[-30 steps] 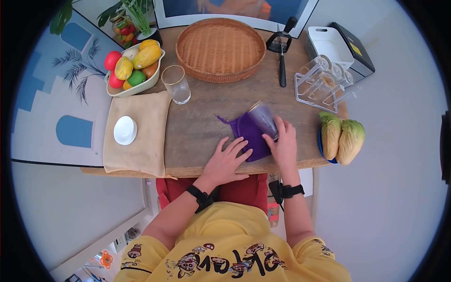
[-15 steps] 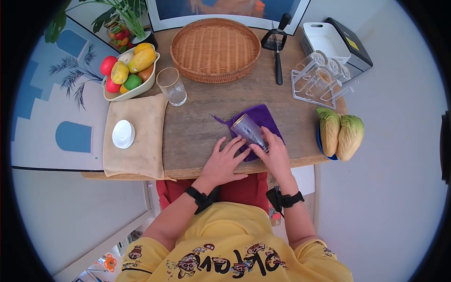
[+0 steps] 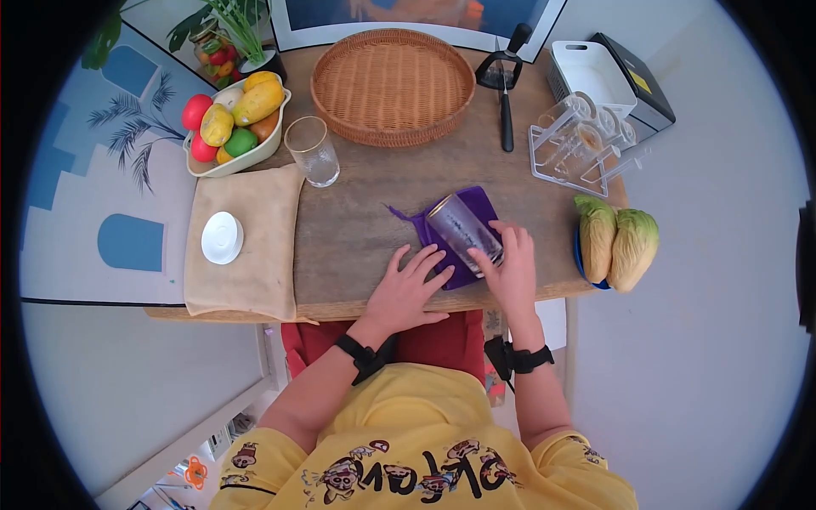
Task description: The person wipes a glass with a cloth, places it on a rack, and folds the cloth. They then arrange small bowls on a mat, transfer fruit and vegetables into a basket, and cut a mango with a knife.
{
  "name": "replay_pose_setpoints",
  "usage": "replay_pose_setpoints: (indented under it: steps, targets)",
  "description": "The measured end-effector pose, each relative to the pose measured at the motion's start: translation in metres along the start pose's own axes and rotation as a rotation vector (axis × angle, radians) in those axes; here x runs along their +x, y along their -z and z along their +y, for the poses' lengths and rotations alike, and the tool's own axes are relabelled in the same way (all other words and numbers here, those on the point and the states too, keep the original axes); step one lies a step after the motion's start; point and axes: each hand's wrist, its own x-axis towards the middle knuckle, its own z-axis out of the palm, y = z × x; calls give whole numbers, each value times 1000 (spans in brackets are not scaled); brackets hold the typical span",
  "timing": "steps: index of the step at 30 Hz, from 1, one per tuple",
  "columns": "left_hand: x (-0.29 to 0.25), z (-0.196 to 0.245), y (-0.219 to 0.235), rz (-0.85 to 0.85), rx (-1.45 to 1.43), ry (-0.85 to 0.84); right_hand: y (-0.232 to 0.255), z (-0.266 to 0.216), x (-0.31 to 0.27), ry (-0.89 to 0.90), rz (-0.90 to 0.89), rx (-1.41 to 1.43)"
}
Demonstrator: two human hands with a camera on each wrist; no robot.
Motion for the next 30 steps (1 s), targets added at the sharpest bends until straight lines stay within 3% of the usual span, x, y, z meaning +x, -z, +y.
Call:
replay_pose_setpoints:
  steps: [3, 7, 10, 15, 17, 22, 27, 29, 30]
  targets:
    - [1, -1, 1, 11, 6, -3, -10, 0, -10, 77, -12, 81]
    - [1, -1, 1, 16, 6, -2, -16, -10, -12, -38, -137, 156]
    - [1, -1, 1, 13, -7, 2, -18, -2, -3, -27, -116, 139]
    - [0, -1, 2, 14, -2, -5, -19, 14, 21, -42, 87, -85]
    - [0, -1, 1, 18, 1, -4, -17, 14, 21, -57, 55, -74]
    - [-1, -2, 0, 19, -12, -3, -1, 1, 2, 93, 19, -21]
    - [0, 0, 1, 15, 2, -1, -1, -11, -5, 20, -3, 133]
    - [0, -1, 2, 27, 3, -2, -13, -7, -10, -78, -161, 333]
    - [0, -1, 2, 31, -5, 0, -13, -9, -10, -43, -174, 216]
